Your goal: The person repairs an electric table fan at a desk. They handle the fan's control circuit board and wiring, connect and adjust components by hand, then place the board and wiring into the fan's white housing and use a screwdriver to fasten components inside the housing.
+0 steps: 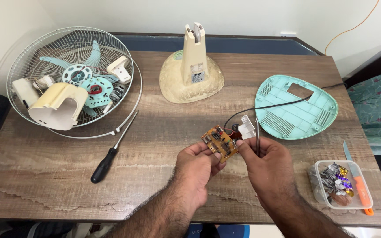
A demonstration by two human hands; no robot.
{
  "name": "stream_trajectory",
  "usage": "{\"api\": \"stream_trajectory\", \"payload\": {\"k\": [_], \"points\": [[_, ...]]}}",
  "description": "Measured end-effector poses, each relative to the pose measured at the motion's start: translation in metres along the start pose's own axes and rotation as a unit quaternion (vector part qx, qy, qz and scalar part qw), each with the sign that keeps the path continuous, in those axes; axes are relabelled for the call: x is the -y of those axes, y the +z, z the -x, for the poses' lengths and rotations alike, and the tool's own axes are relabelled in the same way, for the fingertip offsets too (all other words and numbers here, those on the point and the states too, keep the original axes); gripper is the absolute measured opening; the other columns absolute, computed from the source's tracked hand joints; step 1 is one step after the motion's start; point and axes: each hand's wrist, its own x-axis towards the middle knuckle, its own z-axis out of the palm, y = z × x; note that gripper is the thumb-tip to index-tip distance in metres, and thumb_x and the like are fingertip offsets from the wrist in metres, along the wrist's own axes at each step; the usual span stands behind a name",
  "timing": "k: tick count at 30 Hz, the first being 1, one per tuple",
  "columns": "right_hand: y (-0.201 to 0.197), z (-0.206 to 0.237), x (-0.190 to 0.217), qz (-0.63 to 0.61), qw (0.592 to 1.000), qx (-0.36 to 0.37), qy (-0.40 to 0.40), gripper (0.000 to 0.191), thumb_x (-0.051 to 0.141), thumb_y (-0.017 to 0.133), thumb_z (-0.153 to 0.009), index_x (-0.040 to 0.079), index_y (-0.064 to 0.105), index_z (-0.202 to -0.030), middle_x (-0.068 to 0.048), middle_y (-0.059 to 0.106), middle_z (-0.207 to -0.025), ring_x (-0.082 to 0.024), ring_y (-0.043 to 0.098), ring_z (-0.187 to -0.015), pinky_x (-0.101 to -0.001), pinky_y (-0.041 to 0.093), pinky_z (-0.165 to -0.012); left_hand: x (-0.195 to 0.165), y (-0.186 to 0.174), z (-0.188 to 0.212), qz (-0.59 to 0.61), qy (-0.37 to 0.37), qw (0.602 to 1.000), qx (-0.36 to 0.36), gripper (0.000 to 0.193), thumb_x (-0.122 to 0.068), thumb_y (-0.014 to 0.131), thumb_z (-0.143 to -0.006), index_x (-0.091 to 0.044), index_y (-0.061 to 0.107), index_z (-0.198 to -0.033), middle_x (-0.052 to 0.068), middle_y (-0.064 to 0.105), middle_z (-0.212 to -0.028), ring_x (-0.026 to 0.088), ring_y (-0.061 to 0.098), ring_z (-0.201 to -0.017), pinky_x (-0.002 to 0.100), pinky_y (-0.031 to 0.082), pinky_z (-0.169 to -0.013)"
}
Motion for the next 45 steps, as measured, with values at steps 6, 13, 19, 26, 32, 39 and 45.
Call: {"api": "stream_trajectory", "payload": {"k": [6,13,19,26,32,39,45], "points": [[-0.002,0.005,0.010,0.031,0.999,0.003,0.022,0.023,0.022,0.073,-0.093,0.000,0.074,-0.088,0.001,0.060,-0.061,-0.006,0.045,-0.050,-0.0262,0.036,-0.044,0.000,-0.001,-0.002,0.002,-0.012,1.000,-0.003,0.022,0.010,0.063,-0.089,0.002,0.070,-0.109,0.010,0.074,-0.101,0.016,0.072,-0.082,0.026,0.063,-0.071],[-0.002,0.009,0.012,0.024,0.998,0.011,0.048,0.027,0.025,0.072,-0.095,-0.001,0.073,-0.089,-0.001,0.057,-0.057,-0.008,0.040,-0.044,-0.0291,0.030,-0.038,-0.005,0.001,0.002,-0.008,-0.035,0.999,-0.007,0.026,0.010,0.063,-0.090,0.001,0.067,-0.114,0.010,0.072,-0.104,0.015,0.072,-0.085,0.024,0.064,-0.073],[-0.004,0.004,0.013,0.007,0.998,0.024,0.051,0.024,0.023,0.071,-0.093,-0.001,0.073,-0.090,-0.001,0.054,-0.056,-0.007,0.039,-0.043,-0.0287,0.029,-0.036,-0.008,0.003,0.000,-0.002,-0.037,0.999,-0.013,0.026,0.009,0.062,-0.091,0.000,0.067,-0.115,0.009,0.072,-0.103,0.014,0.071,-0.085,0.024,0.063,-0.072],[-0.003,0.005,0.012,0.051,0.995,0.020,0.085,0.029,0.028,0.073,-0.096,0.000,0.072,-0.088,-0.003,0.057,-0.058,-0.012,0.039,-0.043,-0.0325,0.031,-0.036,-0.005,0.001,0.000,-0.003,-0.033,0.999,-0.002,0.029,0.008,0.061,-0.091,-0.002,0.066,-0.117,0.008,0.072,-0.102,0.014,0.070,-0.084,0.025,0.063,-0.073],[0.001,-0.009,0.006,0.005,0.999,0.037,0.021,0.021,0.019,0.074,-0.092,-0.002,0.074,-0.087,0.000,0.067,-0.068,-0.005,0.052,-0.059,-0.0251,0.041,-0.052,-0.015,0.008,-0.006,-0.010,-0.019,1.000,0.014,0.030,0.009,0.063,-0.088,-0.002,0.066,-0.116,0.007,0.073,-0.102,0.014,0.071,-0.086,0.026,0.064,-0.075],[0.003,-0.015,0.007,0.044,0.998,0.028,0.040,0.021,0.020,0.073,-0.092,-0.001,0.074,-0.088,-0.003,0.065,-0.067,-0.008,0.051,-0.057,-0.0272,0.040,-0.050,-0.021,0.014,-0.003,-0.049,0.009,0.998,0.038,0.034,0.011,0.067,-0.084,-0.003,0.065,-0.115,0.008,0.070,-0.104,0.016,0.072,-0.089,0.027,0.065,-0.077],[0.004,-0.016,0.009,0.042,0.998,0.020,0.049,0.021,0.019,0.073,-0.092,-0.001,0.075,-0.088,-0.002,0.066,-0.067,-0.007,0.052,-0.058,-0.0261,0.041,-0.051,-0.023,0.017,0.001,-0.076,0.022,0.996,0.045,0.031,0.009,0.069,-0.084,0.000,0.064,-0.113,0.008,0.067,-0.103,0.017,0.072,-0.092,0.027,0.066,-0.078]]}}
